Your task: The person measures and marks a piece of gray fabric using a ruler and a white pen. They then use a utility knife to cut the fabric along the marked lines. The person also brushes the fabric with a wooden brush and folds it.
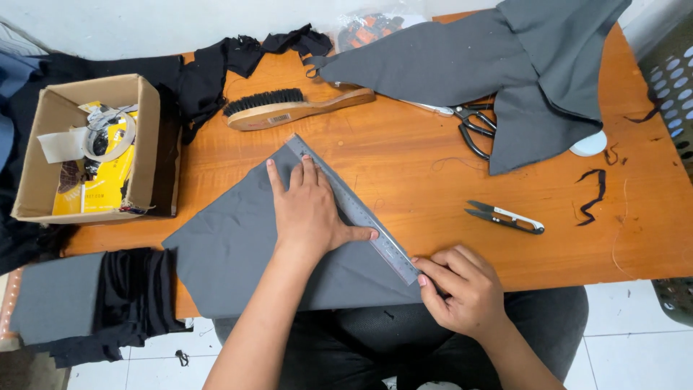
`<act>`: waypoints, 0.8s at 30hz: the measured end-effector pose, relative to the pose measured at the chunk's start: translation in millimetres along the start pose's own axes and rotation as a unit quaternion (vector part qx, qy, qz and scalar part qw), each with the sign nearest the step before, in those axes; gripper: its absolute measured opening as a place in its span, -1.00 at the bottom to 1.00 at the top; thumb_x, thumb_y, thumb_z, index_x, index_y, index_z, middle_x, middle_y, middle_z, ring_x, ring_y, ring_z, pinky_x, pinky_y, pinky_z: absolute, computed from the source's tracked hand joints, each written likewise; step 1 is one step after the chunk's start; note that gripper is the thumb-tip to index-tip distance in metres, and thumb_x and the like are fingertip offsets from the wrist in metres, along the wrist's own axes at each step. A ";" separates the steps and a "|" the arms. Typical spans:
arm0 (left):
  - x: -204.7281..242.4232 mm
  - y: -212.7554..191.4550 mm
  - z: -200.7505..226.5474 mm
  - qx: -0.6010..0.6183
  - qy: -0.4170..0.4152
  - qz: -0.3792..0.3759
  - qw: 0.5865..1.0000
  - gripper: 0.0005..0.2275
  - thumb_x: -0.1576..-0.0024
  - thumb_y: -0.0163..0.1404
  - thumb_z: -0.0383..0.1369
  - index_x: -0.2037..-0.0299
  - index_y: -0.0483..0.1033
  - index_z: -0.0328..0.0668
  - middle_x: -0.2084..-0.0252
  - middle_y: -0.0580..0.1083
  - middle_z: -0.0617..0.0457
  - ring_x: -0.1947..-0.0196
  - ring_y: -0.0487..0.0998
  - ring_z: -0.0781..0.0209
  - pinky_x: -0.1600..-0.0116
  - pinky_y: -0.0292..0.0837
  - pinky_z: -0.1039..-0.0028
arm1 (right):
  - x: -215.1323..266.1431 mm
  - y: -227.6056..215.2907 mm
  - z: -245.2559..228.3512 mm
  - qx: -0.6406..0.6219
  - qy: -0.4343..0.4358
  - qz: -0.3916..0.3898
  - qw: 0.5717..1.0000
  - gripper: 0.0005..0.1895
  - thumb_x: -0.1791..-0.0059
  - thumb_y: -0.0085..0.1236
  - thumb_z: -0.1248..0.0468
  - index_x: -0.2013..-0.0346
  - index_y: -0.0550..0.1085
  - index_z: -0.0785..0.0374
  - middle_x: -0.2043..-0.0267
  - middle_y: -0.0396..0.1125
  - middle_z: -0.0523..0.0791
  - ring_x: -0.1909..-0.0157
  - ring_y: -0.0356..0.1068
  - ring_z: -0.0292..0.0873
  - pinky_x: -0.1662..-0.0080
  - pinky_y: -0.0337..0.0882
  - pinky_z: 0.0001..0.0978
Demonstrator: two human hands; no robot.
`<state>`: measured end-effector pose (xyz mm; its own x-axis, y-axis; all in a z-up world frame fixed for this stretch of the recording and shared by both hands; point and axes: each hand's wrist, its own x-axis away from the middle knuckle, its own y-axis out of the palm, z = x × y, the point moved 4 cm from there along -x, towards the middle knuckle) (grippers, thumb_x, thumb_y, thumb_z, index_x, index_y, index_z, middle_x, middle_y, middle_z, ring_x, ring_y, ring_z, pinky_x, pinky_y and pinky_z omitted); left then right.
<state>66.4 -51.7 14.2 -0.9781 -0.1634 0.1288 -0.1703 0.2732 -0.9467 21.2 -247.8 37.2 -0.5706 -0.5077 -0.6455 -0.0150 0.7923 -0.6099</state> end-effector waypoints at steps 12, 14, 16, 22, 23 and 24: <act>8.5 -23.1 -5.3 0.159 0.006 -0.100 0.982 0.09 0.43 -0.08 0.39 -0.13 0.01 -0.48 -0.21 0.01 -0.22 -0.20 -0.01 0.01 -0.19 -0.39 -0.11 | -54.5 -7.9 80.4 0.055 0.146 -0.061 0.986 -0.85 0.17 0.02 0.31 0.36 0.44 0.30 0.52 0.26 -0.01 0.46 0.29 0.00 0.40 0.27 -0.24; 9.4 -25.4 -5.3 0.161 0.010 -0.102 0.982 0.09 0.42 -0.08 0.38 -0.13 0.00 -0.48 -0.21 0.01 -0.23 -0.20 -0.01 0.00 -0.18 -0.38 -0.12 | -77.6 -2.5 101.3 0.108 0.095 -0.069 0.987 -0.83 0.13 -0.01 0.31 0.34 0.44 0.35 0.46 0.28 0.04 0.35 0.31 0.08 0.30 0.30 -0.16; 8.8 -28.8 -5.2 0.145 0.008 -0.108 0.984 0.08 0.42 -0.06 0.37 -0.13 0.02 -0.49 -0.21 0.02 -0.22 -0.20 0.01 0.01 -0.19 -0.30 -0.07 | -94.3 9.5 129.6 0.150 0.093 -0.139 0.974 -0.84 0.11 -0.04 0.30 0.33 0.46 0.28 0.36 0.31 0.02 0.23 0.31 0.07 0.17 0.30 -0.22; 8.6 -27.9 -5.0 0.124 0.012 -0.115 0.986 0.09 0.43 -0.08 0.38 -0.12 0.02 -0.49 -0.21 0.03 -0.22 -0.19 0.02 0.02 -0.19 -0.27 -0.04 | -117.8 34.2 158.0 0.215 0.104 -0.194 0.951 -0.83 0.11 -0.05 0.31 0.29 0.43 0.31 0.37 0.25 0.01 0.22 0.29 0.05 0.18 0.31 -0.23; 7.6 -27.1 -6.0 0.124 0.008 -0.114 0.986 0.09 0.43 -0.08 0.38 -0.12 0.02 -0.49 -0.21 0.03 -0.22 -0.19 0.02 0.02 -0.19 -0.27 -0.04 | -118.4 37.4 165.9 0.214 0.101 -0.193 0.952 -0.83 0.11 -0.05 0.31 0.29 0.43 0.31 0.37 0.25 0.01 0.22 0.29 0.05 0.18 0.31 -0.23; 6.9 -25.8 -5.9 0.129 0.011 -0.114 0.985 0.10 0.45 -0.08 0.39 -0.12 0.02 -0.49 -0.21 0.03 -0.23 -0.20 0.02 0.01 -0.19 -0.28 -0.04 | -117.8 39.2 174.7 0.224 0.110 -0.181 0.951 -0.83 0.12 -0.01 0.27 0.30 0.39 0.28 0.38 0.22 0.00 0.25 0.29 0.09 0.20 0.31 -0.17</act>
<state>63.3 -54.3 41.2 -0.9207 -0.1721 0.3504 -0.3524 -0.0194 -0.9356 231.3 -216.0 9.0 -0.7529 -0.5983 -0.2743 0.0806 0.3298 -0.9406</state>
